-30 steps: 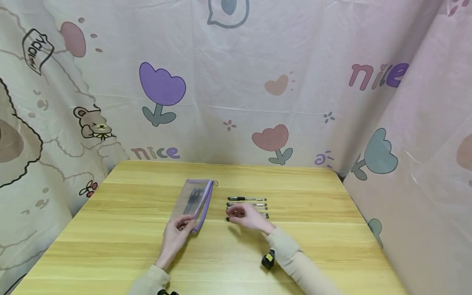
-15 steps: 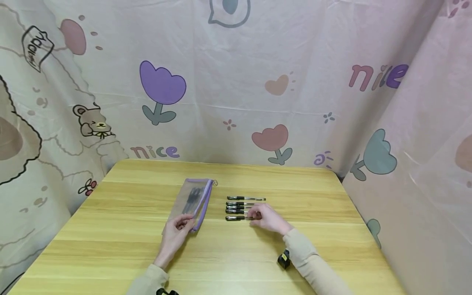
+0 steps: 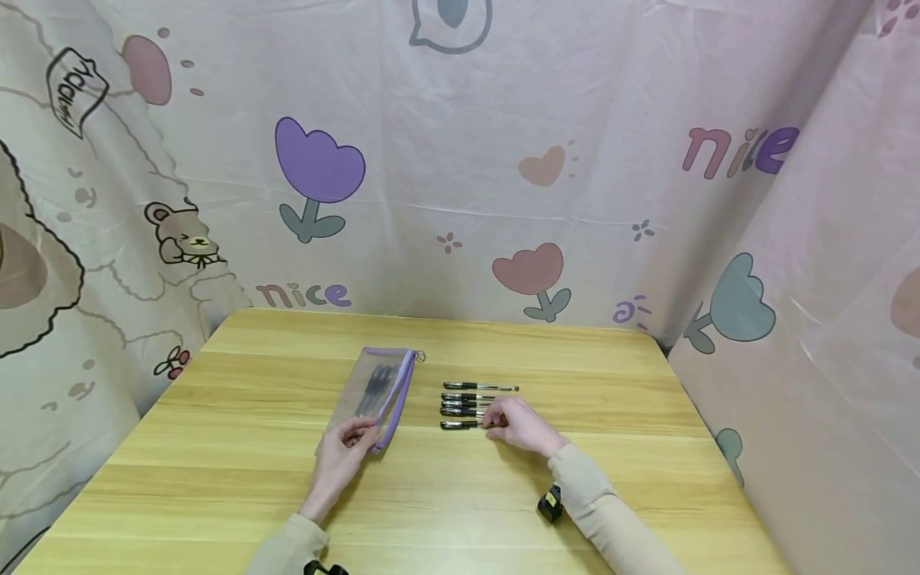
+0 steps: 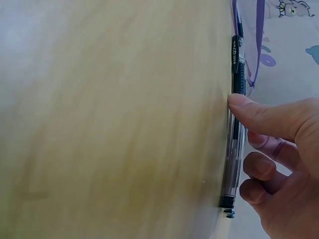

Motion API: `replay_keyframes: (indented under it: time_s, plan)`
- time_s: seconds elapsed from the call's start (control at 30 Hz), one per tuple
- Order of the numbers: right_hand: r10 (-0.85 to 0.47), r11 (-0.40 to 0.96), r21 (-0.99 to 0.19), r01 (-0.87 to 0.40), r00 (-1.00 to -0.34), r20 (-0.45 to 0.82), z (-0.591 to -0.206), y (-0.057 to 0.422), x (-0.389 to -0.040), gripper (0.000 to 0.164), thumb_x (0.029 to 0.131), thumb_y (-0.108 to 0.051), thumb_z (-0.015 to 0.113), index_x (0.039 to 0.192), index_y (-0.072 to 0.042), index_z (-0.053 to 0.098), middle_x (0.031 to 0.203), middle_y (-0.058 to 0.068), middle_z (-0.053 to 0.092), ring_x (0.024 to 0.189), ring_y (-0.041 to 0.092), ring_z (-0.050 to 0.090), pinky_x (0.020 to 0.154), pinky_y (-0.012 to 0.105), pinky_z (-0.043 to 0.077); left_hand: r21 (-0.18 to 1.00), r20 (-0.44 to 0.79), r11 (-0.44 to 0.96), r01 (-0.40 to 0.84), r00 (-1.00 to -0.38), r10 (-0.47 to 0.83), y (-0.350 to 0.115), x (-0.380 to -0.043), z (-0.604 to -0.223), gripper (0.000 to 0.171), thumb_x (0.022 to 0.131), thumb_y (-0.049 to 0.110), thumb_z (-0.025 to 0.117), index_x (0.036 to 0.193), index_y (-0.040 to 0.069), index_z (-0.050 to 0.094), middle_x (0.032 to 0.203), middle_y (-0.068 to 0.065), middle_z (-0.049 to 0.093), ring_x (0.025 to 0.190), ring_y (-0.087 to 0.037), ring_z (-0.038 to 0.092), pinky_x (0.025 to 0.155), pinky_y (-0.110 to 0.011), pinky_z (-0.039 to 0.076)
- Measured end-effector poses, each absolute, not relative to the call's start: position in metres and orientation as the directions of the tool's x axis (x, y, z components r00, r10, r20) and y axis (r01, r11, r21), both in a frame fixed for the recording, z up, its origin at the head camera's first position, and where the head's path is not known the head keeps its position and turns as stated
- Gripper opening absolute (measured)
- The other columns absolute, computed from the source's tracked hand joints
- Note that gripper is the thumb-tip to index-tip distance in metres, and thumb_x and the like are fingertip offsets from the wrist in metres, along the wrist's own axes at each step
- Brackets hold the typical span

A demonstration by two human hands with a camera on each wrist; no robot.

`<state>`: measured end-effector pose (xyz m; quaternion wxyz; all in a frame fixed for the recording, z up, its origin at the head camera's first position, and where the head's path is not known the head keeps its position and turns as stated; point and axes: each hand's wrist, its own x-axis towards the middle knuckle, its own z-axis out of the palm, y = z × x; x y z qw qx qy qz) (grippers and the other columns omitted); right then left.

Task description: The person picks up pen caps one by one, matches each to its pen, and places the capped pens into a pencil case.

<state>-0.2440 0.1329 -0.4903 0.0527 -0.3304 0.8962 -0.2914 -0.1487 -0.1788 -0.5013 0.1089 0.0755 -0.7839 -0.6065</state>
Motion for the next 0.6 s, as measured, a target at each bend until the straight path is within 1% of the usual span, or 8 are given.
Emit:
replay_keyframes:
  time_s: [0.27, 0.47, 0.6]
  plan:
    - [-0.62, 0.617, -0.558, -0.555, -0.779, 0.091, -0.4897, 0.1336, -0.2439, 0.009, 0.084, -0.004, 0.076, 0.091, -0.009, 0.073, 0.082, -0.002, 0.064, 0.074, 0.004, 0.051, 0.068, 0.018, 0.045, 0.964, 0.088, 0.264, 0.022, -0.966, -0.242, -0.1795, -0.1493, -0.5024, 0.024, 0.092, 0.007, 0.071, 0.111, -0.008, 0.071, 0.096, -0.018, 0.075, 0.07, 0.003, 0.055, 0.065, -0.015, 0.046]
    - [-0.586, 0.624, -0.587, -0.515, -0.806, 0.084, -0.49, 0.1329, -0.2462, 0.01, 0.085, -0.003, 0.076, 0.092, -0.008, 0.071, 0.076, -0.003, 0.057, 0.07, 0.006, 0.047, 0.064, 0.019, 0.042, 0.965, 0.096, 0.26, 0.029, -0.964, -0.249, -0.1786, -0.1502, -0.5031, 0.022, 0.092, 0.005, 0.07, 0.109, -0.008, 0.071, 0.093, -0.017, 0.074, 0.07, 0.003, 0.056, 0.065, -0.014, 0.047]
    - [-0.583, 0.633, -0.58, -0.513, -0.808, 0.079, -0.4897, 0.1329, -0.2475, 0.01, 0.085, -0.002, 0.076, 0.091, -0.007, 0.071, 0.074, -0.003, 0.055, 0.068, 0.006, 0.045, 0.062, 0.019, 0.04, 0.963, 0.104, 0.266, 0.035, -0.963, -0.25, -0.1782, -0.1508, -0.5036, 0.021, 0.091, 0.004, 0.07, 0.108, -0.009, 0.071, 0.092, -0.017, 0.074, 0.07, 0.003, 0.056, 0.065, -0.014, 0.047]
